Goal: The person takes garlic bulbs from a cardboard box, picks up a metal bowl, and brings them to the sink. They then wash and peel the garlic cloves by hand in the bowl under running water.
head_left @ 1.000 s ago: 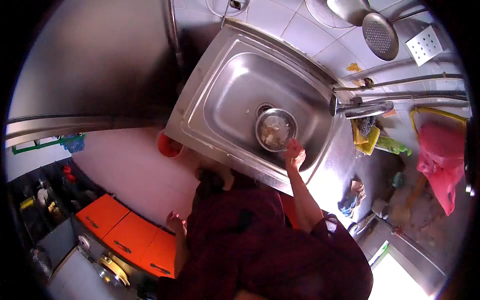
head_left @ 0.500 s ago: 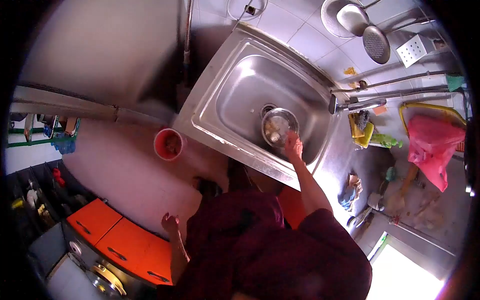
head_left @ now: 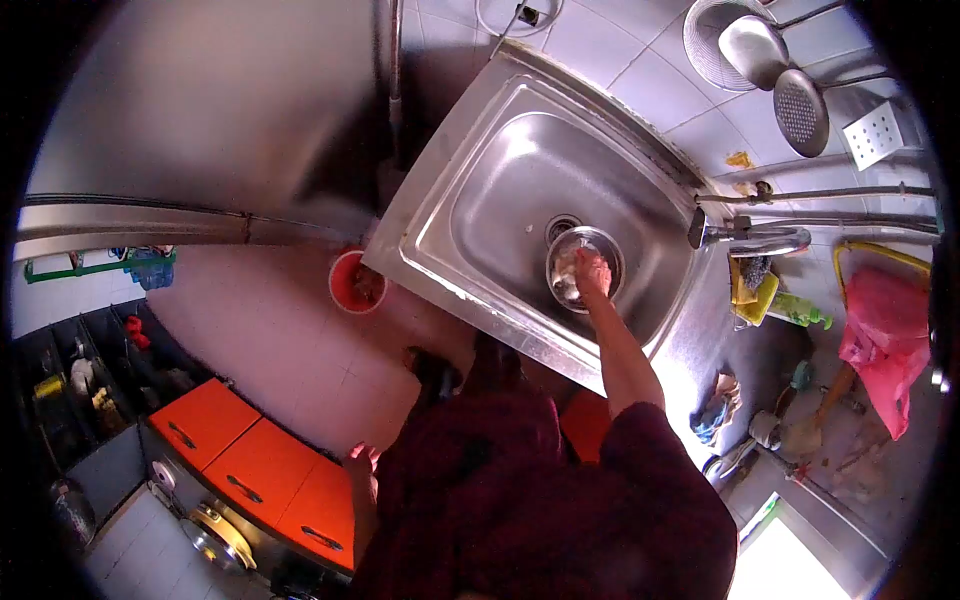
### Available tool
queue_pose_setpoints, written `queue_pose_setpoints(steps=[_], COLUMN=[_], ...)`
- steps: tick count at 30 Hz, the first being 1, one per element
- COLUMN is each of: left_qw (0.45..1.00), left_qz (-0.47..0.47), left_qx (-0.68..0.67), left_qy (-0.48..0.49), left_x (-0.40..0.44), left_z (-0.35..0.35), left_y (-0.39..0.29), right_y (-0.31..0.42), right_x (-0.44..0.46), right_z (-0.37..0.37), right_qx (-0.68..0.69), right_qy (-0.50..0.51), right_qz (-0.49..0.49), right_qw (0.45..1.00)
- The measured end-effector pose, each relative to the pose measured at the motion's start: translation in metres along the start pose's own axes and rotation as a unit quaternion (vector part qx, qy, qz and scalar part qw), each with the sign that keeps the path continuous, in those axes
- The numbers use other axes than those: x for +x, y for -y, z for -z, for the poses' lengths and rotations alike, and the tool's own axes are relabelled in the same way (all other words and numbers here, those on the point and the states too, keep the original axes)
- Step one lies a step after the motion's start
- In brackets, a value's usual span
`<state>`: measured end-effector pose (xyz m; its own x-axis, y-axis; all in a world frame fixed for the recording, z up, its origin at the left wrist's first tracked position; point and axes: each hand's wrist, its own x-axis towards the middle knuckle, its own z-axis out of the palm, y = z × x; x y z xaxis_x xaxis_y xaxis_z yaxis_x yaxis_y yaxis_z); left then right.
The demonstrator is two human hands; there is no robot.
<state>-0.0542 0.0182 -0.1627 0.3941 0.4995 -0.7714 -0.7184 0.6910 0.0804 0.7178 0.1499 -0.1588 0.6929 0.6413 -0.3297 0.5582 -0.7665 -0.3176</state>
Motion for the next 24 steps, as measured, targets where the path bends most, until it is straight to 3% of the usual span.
queue_pose_setpoints(steps=[1, 2, 4, 5, 8, 9, 10, 11, 14, 16, 18, 20, 21, 22, 23, 24], left_qw=[0.962, 0.962, 0.842, 0.845, 0.704, 0.646, 0.584, 0.587, 0.653, 0.629, 0.546, 0.361, 0.586, 0.764, 0.766, 0.811], left_qz=[-0.072, -0.07, -0.196, -0.196, -0.302, -0.335, -0.366, -0.369, -0.374, -0.409, -0.453, -0.509, -0.436, -0.33, -0.34, -0.314], left_qx=[0.103, 0.1, 0.407, 0.404, 0.57, 0.617, 0.66, 0.654, 0.602, 0.624, 0.683, 0.774, 0.643, 0.451, 0.436, 0.396], left_qy=[-0.244, -0.244, -0.294, -0.291, -0.298, -0.299, -0.299, -0.302, -0.266, -0.22, -0.174, -0.105, -0.23, -0.322, -0.329, -0.294], left_x=[0.006, 0.007, 0.013, 0.02, 0.043, 0.05, 0.057, 0.067, 0.051, 0.013, -0.009, 0.007, 0.024, 0.034, 0.032, 0.025], left_z=[-0.004, -0.007, -0.074, -0.076, -0.065, -0.056, -0.046, -0.032, -0.06, -0.099, -0.102, -0.04, -0.005, 0.02, 0.037, 0.054], left_y=[0.003, 0.009, 0.027, 0.027, 0.018, 0.014, 0.01, 0.007, 0.007, 0.012, 0.015, 0.018, 0.029, 0.039, 0.042, 0.041], right_y=[-0.003, -0.008, 0.015, 0.018, 0.022, 0.009, -0.018, -0.031, 0.019, 0.048, 0.067, 0.095, 0.109, 0.116, 0.122, 0.131], right_x=[-0.006, -0.013, -0.046, -0.058, -0.078, -0.08, -0.077, -0.078, -0.115, -0.134, -0.152, -0.167, -0.175, -0.18, -0.184, -0.19], right_z=[0.002, 0.008, 0.048, 0.059, 0.077, 0.066, 0.041, 0.026, 0.04, 0.035, 0.02, 0.012, 0.01, 0.007, -0.001, -0.007], right_qx=[-0.002, 0.001, 0.041, 0.037, -0.046, -0.048, -0.088, -0.124, -0.077, -0.102, -0.12, -0.136, -0.153, -0.153, -0.151, -0.122], right_qy=[0.0, -0.061, -0.124, -0.128, -0.016, -0.018, -0.113, -0.205, -0.223, -0.227, -0.192, -0.14, -0.123, -0.174, -0.176, -0.181], right_qz=[0.001, 0.041, 0.071, 0.073, 0.008, 0.012, 0.089, 0.166, 0.164, 0.174, 0.201, 0.192, 0.187, 0.229, 0.247, 0.242], right_qw=[1.0, 0.997, 0.989, 0.988, 0.999, 0.999, 0.986, 0.956, 0.958, 0.953, 0.953, 0.962, 0.963, 0.946, 0.941, 0.945])
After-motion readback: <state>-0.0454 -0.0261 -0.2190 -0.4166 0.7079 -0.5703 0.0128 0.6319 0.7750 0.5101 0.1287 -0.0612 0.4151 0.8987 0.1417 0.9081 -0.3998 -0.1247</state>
